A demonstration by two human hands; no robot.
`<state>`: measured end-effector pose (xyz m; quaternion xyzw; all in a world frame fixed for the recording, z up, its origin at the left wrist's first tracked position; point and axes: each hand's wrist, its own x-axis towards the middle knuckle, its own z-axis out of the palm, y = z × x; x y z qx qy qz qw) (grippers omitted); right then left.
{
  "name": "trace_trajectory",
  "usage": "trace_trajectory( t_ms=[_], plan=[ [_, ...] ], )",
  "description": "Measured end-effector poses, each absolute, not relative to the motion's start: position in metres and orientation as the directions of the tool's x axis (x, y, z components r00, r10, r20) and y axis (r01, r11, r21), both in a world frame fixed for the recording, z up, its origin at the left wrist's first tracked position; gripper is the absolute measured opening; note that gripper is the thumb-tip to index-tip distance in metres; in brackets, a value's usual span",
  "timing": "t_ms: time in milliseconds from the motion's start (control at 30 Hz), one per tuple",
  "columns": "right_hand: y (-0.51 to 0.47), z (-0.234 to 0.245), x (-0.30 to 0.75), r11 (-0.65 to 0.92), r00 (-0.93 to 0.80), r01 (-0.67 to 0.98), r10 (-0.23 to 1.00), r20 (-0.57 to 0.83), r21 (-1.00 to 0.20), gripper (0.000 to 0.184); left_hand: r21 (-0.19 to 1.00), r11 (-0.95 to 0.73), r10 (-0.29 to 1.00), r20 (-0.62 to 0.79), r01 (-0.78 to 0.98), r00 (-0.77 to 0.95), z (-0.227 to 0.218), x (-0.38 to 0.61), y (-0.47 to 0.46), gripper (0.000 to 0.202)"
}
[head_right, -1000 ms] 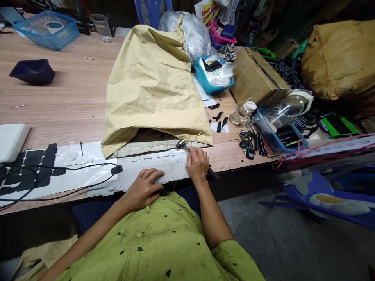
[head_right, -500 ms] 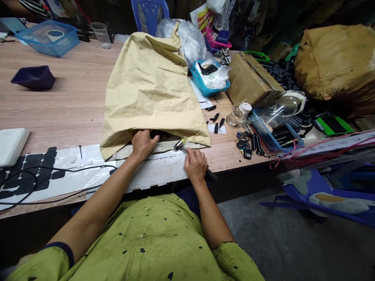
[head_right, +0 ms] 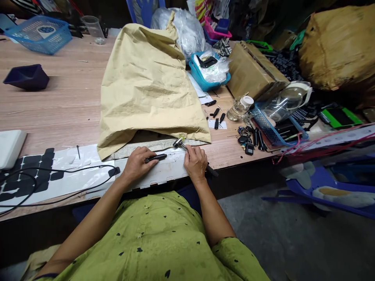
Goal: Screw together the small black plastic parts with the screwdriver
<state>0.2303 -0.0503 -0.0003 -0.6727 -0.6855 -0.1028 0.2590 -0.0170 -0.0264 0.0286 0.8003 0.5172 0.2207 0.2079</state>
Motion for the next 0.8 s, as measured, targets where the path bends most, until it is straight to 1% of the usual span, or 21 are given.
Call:
trace_trajectory(
  t_ms=[167,300,367,467,533,600,700,800],
  plan=[
    [-0.048,-0.002,0.232,0.075,0.049,0.971,0.868,0.494,-0.227,0.028,0.571,-0.407,0.910,0.185,0.713,0.371,0.020,-0.010,-0.031,0.018],
    [-0.047,0.001,0.236,0.112,0.043,0.955,0.865,0.500,-0.275,0.028,0.600,-0.385,0.918,0.171,0.701,0.358,0.016,-0.005,-0.026,0.016],
    [-0.050,0.005,0.237,0.147,0.042,0.932,0.864,0.502,-0.332,0.029,0.613,-0.367,0.924,0.154,0.700,0.349,0.016,-0.005,-0.025,0.016],
    [-0.058,0.015,0.233,0.227,0.040,0.858,0.865,0.499,-0.461,0.032,0.627,-0.351,0.928,0.134,0.695,0.347,0.016,-0.006,-0.025,0.016],
    [-0.065,0.022,0.227,0.298,0.007,0.783,0.873,0.487,-0.546,0.032,0.637,-0.345,0.930,0.130,0.689,0.345,0.016,-0.006,-0.026,0.015],
    [-0.072,0.027,0.221,0.355,-0.047,0.720,0.882,0.469,-0.597,0.032,0.645,-0.342,0.931,0.133,0.684,0.340,0.016,-0.006,-0.026,0.015],
    [-0.079,0.032,0.213,0.402,-0.114,0.677,0.885,0.451,-0.617,0.031,0.651,-0.339,0.932,0.135,0.679,0.336,0.016,-0.005,-0.026,0.015],
    [-0.083,0.035,0.211,0.413,-0.138,0.675,0.885,0.445,-0.611,0.032,0.654,-0.340,0.931,0.134,0.676,0.339,0.016,-0.004,-0.026,0.015]
  ],
)
